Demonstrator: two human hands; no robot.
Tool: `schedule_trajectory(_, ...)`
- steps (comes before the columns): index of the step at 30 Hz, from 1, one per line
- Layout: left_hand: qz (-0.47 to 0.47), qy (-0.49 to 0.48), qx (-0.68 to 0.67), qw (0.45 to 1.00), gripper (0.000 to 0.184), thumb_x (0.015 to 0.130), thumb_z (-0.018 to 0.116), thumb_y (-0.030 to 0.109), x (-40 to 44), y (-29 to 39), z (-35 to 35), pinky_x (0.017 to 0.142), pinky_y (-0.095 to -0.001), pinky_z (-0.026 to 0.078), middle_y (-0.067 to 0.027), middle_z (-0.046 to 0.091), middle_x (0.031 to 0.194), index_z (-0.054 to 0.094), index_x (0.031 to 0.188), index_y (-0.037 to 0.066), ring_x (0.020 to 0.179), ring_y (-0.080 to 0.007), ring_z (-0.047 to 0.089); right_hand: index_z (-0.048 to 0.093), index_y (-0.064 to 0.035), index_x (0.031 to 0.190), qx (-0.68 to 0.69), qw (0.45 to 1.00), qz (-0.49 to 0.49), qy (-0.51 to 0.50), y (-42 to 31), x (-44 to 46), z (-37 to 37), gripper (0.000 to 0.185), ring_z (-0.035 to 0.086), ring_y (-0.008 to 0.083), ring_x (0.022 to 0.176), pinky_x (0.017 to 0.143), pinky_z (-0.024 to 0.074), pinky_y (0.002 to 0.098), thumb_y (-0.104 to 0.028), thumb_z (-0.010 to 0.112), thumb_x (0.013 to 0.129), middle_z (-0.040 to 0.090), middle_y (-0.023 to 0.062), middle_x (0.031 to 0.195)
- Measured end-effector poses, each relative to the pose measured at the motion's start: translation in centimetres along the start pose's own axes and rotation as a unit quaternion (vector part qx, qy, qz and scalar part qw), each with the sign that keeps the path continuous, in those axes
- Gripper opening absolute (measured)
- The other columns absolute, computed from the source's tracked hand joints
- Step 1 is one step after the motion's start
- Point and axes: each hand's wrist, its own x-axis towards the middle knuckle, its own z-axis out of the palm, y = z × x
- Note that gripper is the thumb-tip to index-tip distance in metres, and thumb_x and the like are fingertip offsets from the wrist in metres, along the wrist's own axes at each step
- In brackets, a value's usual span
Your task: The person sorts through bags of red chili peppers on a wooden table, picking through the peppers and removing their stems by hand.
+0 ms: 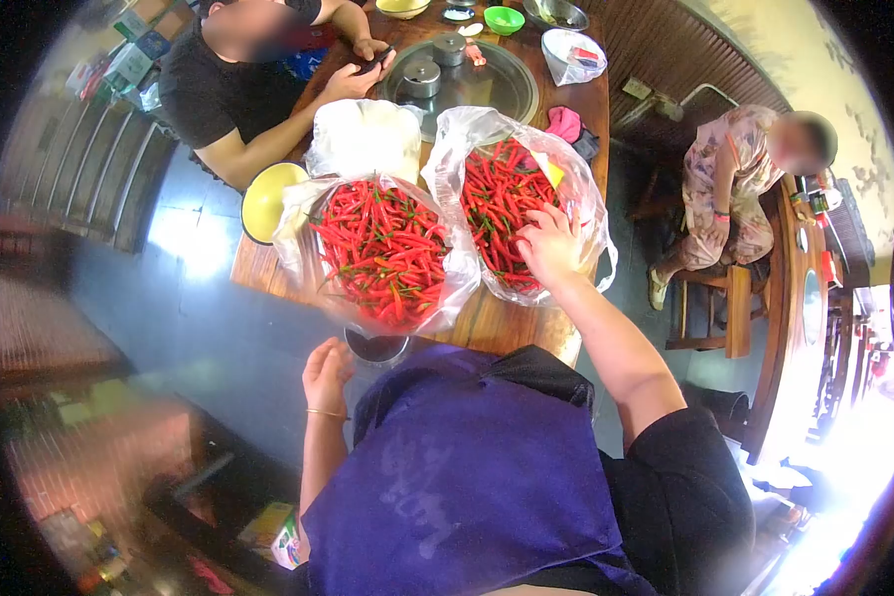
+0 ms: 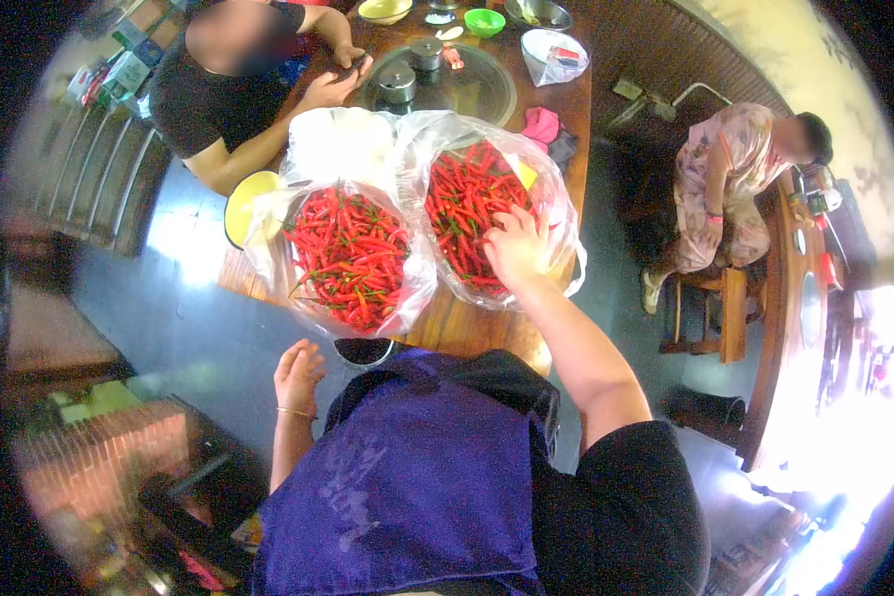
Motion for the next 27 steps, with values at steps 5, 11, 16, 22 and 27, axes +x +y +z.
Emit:
schedule_trajectory(5, 0.032, -0.009, -0.022, 0.999, 0.029, 0.093, 0.059, 0.015, -0.5, 1.0, -0.7, 0.072, -0.0308, 0.051, -0.0069, 0.065, 0.108, 0.058, 0.12, 0.006, 0.087, -0.0166, 0.062, 0.072, -0.0081, 0.093, 0.174, 0.978, -0.024, 0.114, -0.7, 0.4, -0.2, 0.015, 0.058, 0.0243, 0.11, 0.097, 0.044, 0.0412, -0.015, 0.068, 0.08, 0.067, 0.0063, 0.104)
schedule_trajectory(11, 0.22, -0.119, 0.118, 0.961, 0.029, 0.089, 0.062, 0.008, -3.2, 6.5, 3.8, 0.077, -0.0258, 0.05, -0.0039, 0.066, 0.098, 0.061, 0.117, -0.001, 0.088, -0.0104, 0.061, 0.07, -0.0009, 0.095, 0.442, 0.895, -0.016, -0.055, -8.2, -0.1, -7.3, 0.016, 0.065, 0.0226, 0.07, 0.065, 0.0512, 0.0307, -0.013, 0.068, 0.085, 0.068, 0.0125, 0.085)
schedule_trajectory(16, 0.354, -0.195, 0.205, 0.891, 0.033, 0.087, 0.064, 0.004, -7.2, 12.7, 8.5, 0.076, -0.0272, 0.052, -0.0084, 0.067, 0.097, 0.061, 0.119, 0.003, 0.087, -0.0139, 0.064, 0.069, -0.0043, 0.082, 0.379, 0.903, -0.199, -0.043, -14.8, -0.8, -11.6, 0.013, 0.063, 0.0282, 0.069, 0.062, 0.0502, 0.036, -0.016, 0.072, 0.077, 0.064, 0.0113, 0.075)
schedule_trajectory(22, 0.513, -0.128, 0.346, 0.775, 0.017, 0.08, 0.069, 0.011, -6.8, 13.6, 8.5, 0.063, -0.0354, 0.05, -0.0114, 0.064, 0.082, 0.069, 0.097, 0.006, 0.072, -0.0262, 0.063, 0.063, -0.0097, 0.083, 0.235, 0.917, -0.321, 0.014, -17.7, -1.8, -12.3, 0.012, 0.058, 0.029, 0.068, 0.061, 0.0478, 0.0404, -0.019, 0.068, 0.077, 0.057, 0.0087, 0.073)
schedule_trajectory(27, 0.479, -0.123, 0.35, 0.796, 0.013, 0.078, 0.068, 0.005, -7.4, 13.6, 7.6, 0.064, -0.0334, 0.051, -0.0111, 0.066, 0.079, 0.071, 0.091, 0.006, 0.07, -0.0264, 0.063, 0.063, -0.0103, 0.084, 0.189, 0.924, -0.331, 0.017, -17.9, -2.3, -11.8, 0.014, 0.058, 0.0263, 0.071, 0.065, 0.0464, 0.0388, -0.015, 0.07, 0.072, 0.056, 0.0066, 0.074)
